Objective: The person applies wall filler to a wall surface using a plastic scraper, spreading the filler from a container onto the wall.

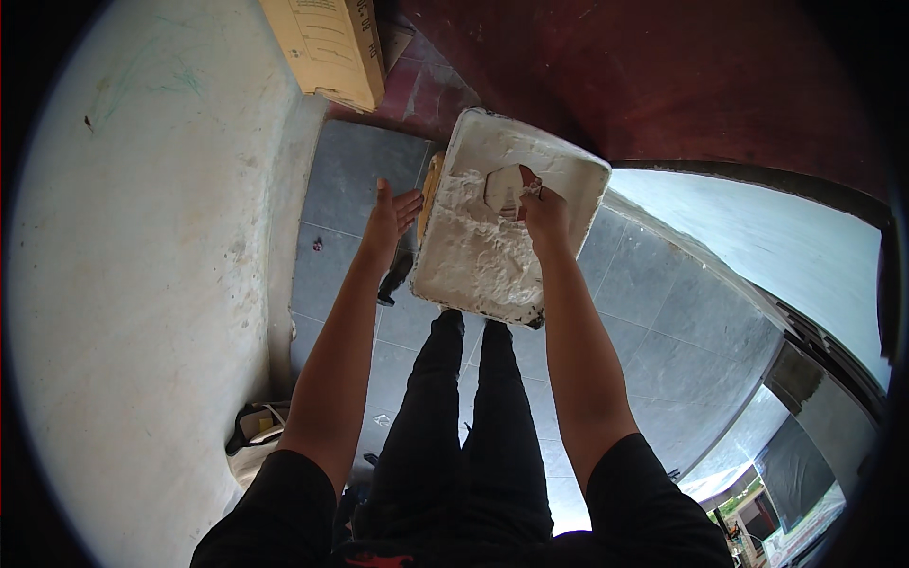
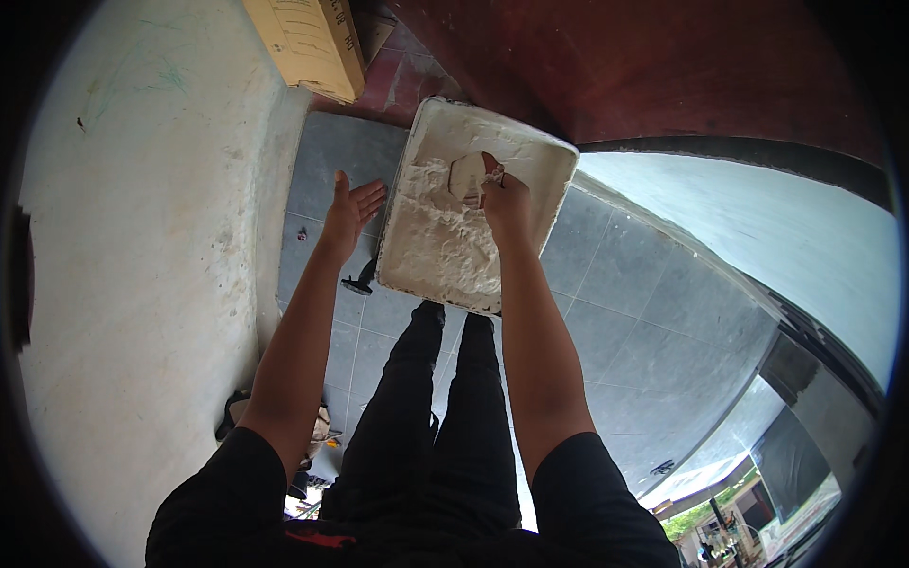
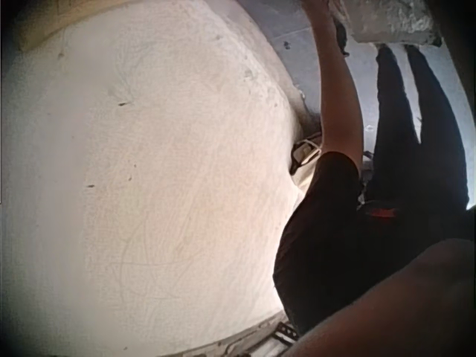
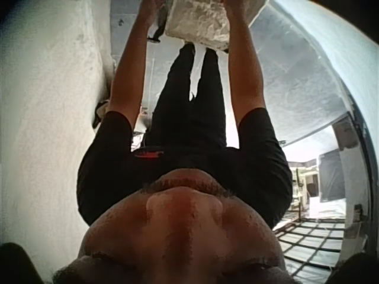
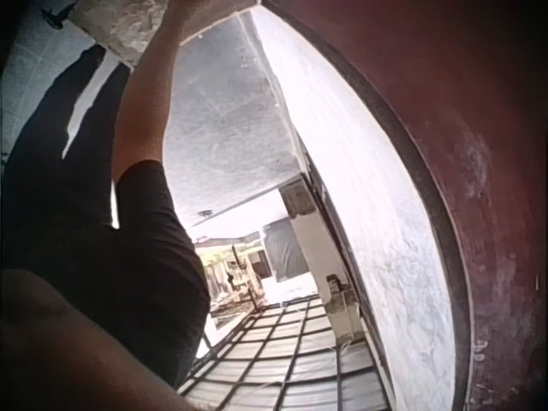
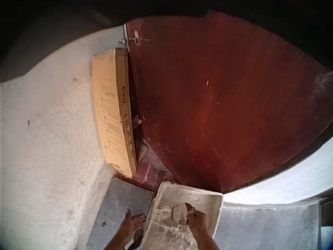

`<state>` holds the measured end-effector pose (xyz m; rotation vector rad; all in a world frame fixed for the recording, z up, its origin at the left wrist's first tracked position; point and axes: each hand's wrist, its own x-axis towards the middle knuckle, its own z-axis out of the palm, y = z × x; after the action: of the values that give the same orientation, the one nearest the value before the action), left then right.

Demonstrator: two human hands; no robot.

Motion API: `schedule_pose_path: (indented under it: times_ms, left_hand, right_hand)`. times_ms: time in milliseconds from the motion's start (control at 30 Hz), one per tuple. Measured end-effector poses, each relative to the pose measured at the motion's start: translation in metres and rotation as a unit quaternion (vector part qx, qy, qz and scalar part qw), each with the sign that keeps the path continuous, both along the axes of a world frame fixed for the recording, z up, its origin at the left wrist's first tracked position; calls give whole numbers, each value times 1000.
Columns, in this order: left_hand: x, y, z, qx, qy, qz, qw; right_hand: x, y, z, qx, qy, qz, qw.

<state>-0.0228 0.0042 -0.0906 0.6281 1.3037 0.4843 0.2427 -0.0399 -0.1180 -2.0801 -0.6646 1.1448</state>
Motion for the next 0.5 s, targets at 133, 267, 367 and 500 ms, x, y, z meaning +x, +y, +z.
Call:
schedule_pose_path:
  times_ms: [133, 267, 367, 500]
  left_hand:
    - [3, -3, 0, -9, -40, -41, 998]
    - [0, -5, 2, -17, -43, -36, 998]
    - [0, -7, -1, -19, -48, -31, 998]
    - [-3, -10, 1, -21, -46, -24, 998]
  right_hand:
    - [-14, -2, -9, -3, 58, 11, 998]
    - [-27, -1, -8, -5, 123, -23, 992]
    - [-28, -4, -7, 5, 203, -55, 978]
    - [-32, -7, 15, -4, 288, -80, 954]
